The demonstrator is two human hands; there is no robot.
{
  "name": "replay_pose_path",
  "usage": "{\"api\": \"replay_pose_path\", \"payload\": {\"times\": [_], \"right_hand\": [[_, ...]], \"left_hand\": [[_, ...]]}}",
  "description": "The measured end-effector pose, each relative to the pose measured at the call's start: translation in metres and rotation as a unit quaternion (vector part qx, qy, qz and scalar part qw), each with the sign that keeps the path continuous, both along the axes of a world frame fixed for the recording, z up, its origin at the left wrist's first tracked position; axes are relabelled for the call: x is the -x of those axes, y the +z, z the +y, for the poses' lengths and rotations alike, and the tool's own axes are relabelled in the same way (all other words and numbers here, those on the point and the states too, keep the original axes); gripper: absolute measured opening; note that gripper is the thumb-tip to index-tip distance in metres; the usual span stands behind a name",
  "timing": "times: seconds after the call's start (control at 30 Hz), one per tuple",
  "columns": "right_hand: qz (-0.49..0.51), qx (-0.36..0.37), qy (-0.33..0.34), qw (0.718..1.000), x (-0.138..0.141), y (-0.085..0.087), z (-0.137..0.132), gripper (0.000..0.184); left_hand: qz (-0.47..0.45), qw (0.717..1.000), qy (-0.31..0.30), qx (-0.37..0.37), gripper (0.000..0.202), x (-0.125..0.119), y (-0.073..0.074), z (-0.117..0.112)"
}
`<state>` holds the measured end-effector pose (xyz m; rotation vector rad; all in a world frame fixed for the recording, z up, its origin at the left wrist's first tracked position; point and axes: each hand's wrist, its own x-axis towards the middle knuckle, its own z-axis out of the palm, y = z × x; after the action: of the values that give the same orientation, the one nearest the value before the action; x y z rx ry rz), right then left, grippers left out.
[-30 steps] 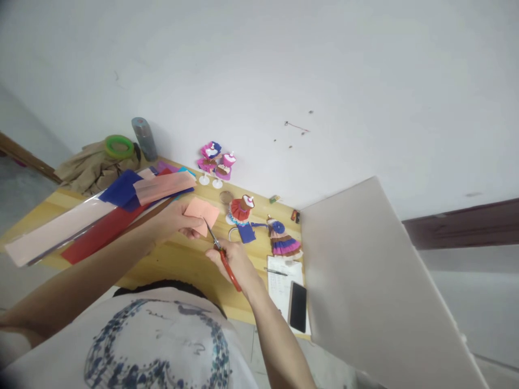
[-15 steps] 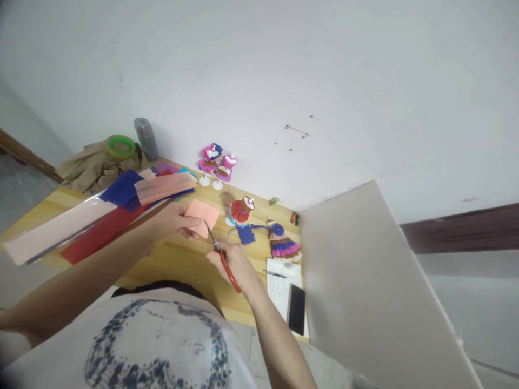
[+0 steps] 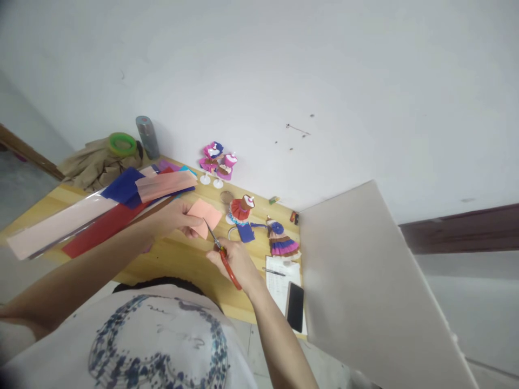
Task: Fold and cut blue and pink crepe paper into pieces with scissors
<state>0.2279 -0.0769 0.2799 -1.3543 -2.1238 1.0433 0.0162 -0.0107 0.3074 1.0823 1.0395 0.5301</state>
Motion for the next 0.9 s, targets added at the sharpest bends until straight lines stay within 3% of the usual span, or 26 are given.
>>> {"api": "replay_pose_path", "payload": {"times": [0.2, 0.9], "right_hand": [[-0.012, -0.001, 0.012, 1.000, -0.004, -0.003, 0.000, 0.045], [0.028, 0.026, 0.014, 0.999, -0.005, -0.006, 0.000, 0.049]], "left_hand": [[-0.006, 1.000, -0.020, -0.002, 0.012, 0.004, -0.009, 0.003], [-0.036, 0.999, -0.023, -0.010, 0.014, 0.004, -0.013, 0.003]]}}
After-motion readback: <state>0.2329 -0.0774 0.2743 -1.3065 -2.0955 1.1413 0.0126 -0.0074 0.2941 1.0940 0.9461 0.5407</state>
